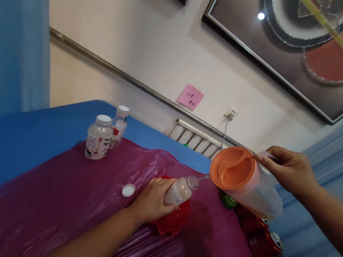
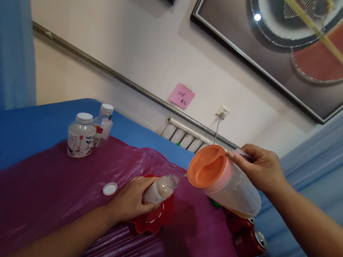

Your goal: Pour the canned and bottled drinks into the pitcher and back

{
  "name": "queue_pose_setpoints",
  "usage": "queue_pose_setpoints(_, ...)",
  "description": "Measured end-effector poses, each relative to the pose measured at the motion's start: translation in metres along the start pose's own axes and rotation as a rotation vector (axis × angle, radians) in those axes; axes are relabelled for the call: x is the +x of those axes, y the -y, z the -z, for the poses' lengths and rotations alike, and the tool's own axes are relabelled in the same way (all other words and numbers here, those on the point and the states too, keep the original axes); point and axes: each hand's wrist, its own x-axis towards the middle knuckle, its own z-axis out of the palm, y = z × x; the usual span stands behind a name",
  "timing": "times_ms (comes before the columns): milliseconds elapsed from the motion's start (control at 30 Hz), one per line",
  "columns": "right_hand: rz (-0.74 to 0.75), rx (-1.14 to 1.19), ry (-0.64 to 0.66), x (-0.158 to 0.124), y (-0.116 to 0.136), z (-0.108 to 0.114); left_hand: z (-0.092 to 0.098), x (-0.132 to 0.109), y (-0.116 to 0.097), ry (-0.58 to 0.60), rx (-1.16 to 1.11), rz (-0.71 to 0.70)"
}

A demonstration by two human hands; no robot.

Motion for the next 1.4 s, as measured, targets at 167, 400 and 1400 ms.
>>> queue_pose_setpoints(167, -0.010, -0.013, -0.003, 0.000, 0.004, 0.001, -0.001, 0.000, 0.000, -0.019, -0.005, -0.009)
queue_pose_setpoints(400, -0.009, -0.028, 0.003, -0.001, 0.007, 0.003, 0.001, 0.000, -0.001, 0.002, 0.018, 0.003)
queue_pose_setpoints(1400, -0.385, 0.640, -0.230, -0.060, -0.067, -0.079, -0.003, 0.002, -0.001, -0.049, -0.071, 0.029)
